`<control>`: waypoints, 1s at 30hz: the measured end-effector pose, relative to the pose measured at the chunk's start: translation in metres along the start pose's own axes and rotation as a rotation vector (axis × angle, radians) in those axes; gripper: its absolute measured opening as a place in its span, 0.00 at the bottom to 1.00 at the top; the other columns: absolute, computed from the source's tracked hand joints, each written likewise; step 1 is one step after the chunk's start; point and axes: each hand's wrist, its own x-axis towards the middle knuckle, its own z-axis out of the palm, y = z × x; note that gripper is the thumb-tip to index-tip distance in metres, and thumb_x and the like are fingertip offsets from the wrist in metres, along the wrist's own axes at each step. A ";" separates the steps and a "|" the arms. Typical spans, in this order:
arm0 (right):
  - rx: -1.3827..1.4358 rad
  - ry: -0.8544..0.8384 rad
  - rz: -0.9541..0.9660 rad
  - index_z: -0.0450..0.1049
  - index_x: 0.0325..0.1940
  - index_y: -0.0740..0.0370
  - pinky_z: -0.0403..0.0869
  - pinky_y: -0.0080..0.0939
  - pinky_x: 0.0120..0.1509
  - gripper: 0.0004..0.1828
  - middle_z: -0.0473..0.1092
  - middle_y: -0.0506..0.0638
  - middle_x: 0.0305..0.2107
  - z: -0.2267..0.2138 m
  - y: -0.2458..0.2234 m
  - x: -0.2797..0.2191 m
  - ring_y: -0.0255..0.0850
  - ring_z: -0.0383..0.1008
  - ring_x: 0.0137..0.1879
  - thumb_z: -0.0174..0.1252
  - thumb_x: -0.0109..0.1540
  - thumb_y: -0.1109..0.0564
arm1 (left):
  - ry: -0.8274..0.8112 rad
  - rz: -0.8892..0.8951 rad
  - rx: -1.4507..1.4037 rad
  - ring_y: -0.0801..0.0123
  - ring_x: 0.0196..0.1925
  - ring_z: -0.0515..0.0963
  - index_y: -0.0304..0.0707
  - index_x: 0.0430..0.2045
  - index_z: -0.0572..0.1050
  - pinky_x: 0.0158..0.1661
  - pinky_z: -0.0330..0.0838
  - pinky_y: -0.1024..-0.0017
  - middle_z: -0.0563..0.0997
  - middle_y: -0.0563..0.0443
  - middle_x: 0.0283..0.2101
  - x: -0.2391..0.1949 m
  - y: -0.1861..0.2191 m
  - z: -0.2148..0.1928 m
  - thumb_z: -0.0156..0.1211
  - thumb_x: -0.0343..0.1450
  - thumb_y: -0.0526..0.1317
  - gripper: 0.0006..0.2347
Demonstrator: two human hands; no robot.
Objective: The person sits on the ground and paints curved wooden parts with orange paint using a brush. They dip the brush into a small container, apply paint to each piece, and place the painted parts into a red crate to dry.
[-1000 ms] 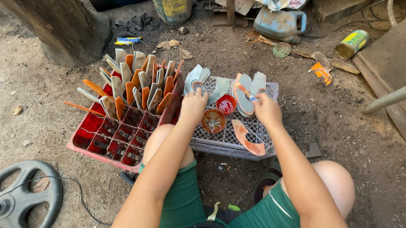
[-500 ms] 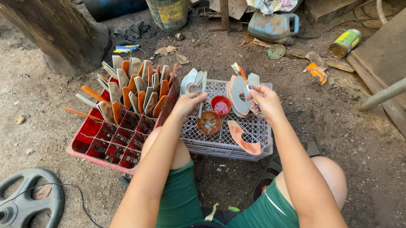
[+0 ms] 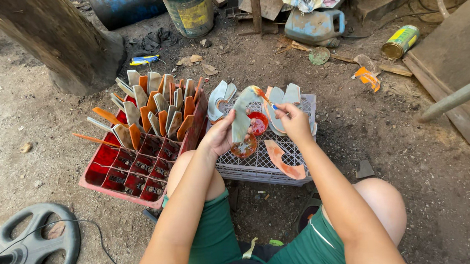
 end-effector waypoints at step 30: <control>-0.743 -0.098 0.064 0.81 0.44 0.59 0.75 0.54 0.45 0.10 0.78 0.59 0.35 0.018 0.042 -0.006 0.55 0.79 0.42 0.59 0.63 0.54 | 0.099 0.009 -0.021 0.59 0.44 0.84 0.31 0.58 0.70 0.44 0.82 0.62 0.82 0.39 0.50 -0.008 0.003 0.006 0.51 0.79 0.50 0.21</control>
